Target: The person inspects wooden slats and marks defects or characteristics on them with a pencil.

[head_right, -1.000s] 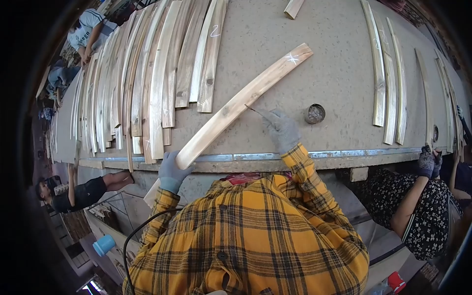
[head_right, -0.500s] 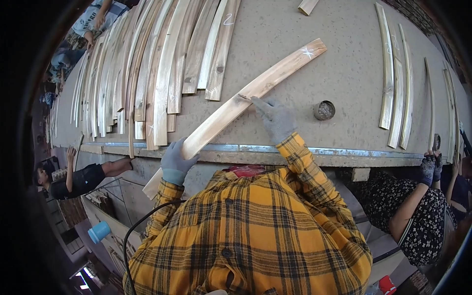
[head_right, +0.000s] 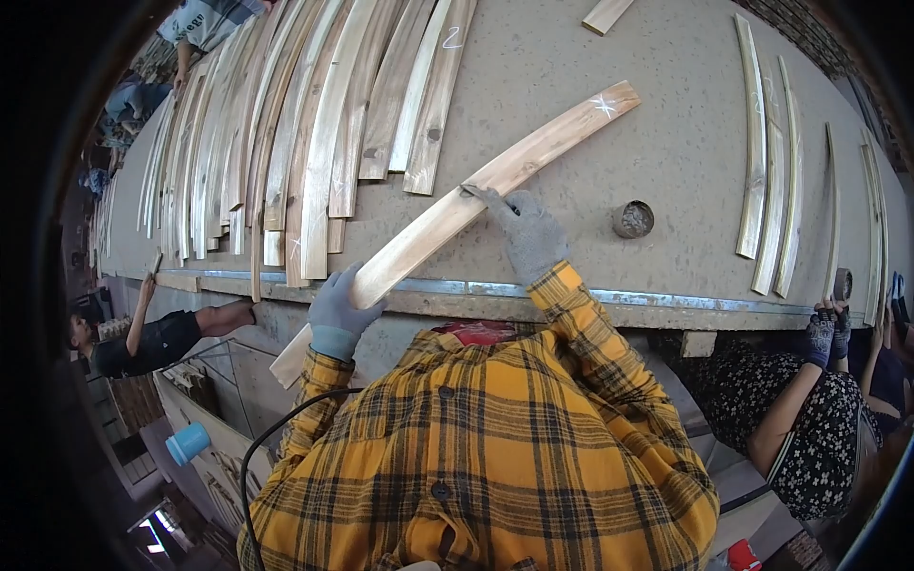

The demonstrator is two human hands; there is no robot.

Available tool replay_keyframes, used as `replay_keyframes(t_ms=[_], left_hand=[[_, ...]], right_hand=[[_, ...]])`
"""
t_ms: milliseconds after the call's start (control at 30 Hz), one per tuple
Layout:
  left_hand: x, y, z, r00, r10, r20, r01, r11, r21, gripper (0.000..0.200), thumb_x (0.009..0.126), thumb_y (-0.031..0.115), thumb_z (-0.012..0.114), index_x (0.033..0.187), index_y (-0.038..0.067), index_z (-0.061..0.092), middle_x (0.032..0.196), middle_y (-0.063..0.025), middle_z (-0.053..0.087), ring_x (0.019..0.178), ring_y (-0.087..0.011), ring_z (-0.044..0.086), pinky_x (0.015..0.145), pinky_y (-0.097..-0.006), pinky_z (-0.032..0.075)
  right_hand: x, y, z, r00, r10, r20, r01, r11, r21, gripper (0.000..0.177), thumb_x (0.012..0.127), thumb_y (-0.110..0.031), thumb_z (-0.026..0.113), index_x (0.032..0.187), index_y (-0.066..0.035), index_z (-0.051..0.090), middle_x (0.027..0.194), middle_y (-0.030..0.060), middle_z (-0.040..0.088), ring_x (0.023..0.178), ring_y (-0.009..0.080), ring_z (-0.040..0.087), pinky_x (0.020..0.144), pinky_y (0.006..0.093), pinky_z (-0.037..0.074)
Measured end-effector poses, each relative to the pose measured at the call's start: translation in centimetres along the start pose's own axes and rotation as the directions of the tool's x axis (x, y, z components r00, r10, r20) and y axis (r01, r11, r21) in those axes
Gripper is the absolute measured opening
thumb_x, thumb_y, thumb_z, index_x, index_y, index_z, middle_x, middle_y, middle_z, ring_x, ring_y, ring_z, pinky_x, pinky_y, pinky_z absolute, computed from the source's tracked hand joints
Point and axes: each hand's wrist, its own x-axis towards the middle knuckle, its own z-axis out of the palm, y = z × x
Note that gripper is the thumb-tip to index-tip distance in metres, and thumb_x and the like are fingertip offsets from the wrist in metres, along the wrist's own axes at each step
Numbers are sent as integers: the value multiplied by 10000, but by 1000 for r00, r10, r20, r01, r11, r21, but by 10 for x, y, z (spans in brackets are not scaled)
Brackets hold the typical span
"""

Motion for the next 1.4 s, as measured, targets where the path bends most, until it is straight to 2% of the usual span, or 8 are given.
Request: replay_keyframes(t_ms=[300, 500, 567, 700, 767, 867, 1067, 1400], left_hand=[[2, 3, 2, 998, 47, -46, -46, 999, 24, 646, 626, 347, 793, 1195, 132, 575, 977, -95, 605, 873, -272, 614, 744, -367, 506], [2, 3, 8, 999, 28, -46, -26, 999, 42, 626, 609, 318, 789, 1175, 151, 578, 947, -67, 593, 899, -262, 597, 757, -373, 502], [3, 1, 11, 999, 23, -30, -23, 1000, 18, 635, 611, 318, 791, 1182, 145, 572, 959, -77, 595, 904, -270, 596, 762, -383, 499], [5, -2, 17, 999, 31, -10, -31, 1000, 3, 646, 611, 326, 794, 1187, 137, 568, 994, -86, 600, 914, -279, 599, 770, -387, 498], [5, -5, 20, 999, 46, -15, -47, 998, -38, 667, 604, 333, 799, 1195, 129, 566, 1028, -98, 601, 926, -282, 600, 782, -386, 499], [8, -11, 27, 999, 25, 34, -23, 998, -62, 688, 597, 334, 802, 1206, 124, 563, 1049, -107, 600, 936, -283, 601, 798, -388, 500], [10, -13, 32, 997, 33, 64, -30, 998, -48, 723, 595, 334, 803, 1239, 124, 550, 1053, -109, 600, 933, -283, 604, 802, -387, 502], [9, -14, 25, 997, 14, 82, -10, 999, -51, 778, 605, 357, 798, 1299, 147, 515, 1055, -109, 595, 928, -277, 608, 787, -376, 506]], right_hand=[[-6, -1, 1, 997, -36, 67, 32, 998, 53, 506, 844, -73, 524, 1315, -257, 490, 971, 57, 558, 772, 245, 619, 629, 347, 537], [5, 2, 1, 996, 89, -25, -88, 996, 32, 516, 846, -104, 534, 1318, -305, 482, 953, 35, 579, 767, 236, 626, 623, 342, 538], [3, -5, -5, 993, 18, 116, -41, 979, 198, 485, 853, -137, 552, 1306, -302, 504, 951, 45, 598, 785, 241, 626, 648, 352, 536], [-12, 19, 3, 994, 43, 104, -73, 951, 299, 424, 870, -156, 558, 1272, -287, 547, 956, 52, 611, 794, 253, 624, 680, 357, 523], [-12, 41, 1, 984, 165, -62, -134, 928, 349, 353, 888, -180, 554, 1228, -268, 591, 977, 51, 610, 800, 253, 625, 701, 356, 509], [-11, 64, -7, 944, 325, -59, -283, 888, 364, 328, 885, -201, 565, 1207, -252, 605, 964, 55, 609, 803, 250, 626, 700, 346, 504], [-6, 84, -2, 939, 301, -164, -269, 944, 191, 316, 894, -238, 556, 1205, -265, 603, 961, 50, 609, 790, 252, 628, 695, 350, 517], [0, 71, 4, 973, 224, -65, -228, 970, -80, 336, 905, -183, 511, 1219, -287, 571, 970, 24, 618, 767, 237, 633, 639, 357, 526]])
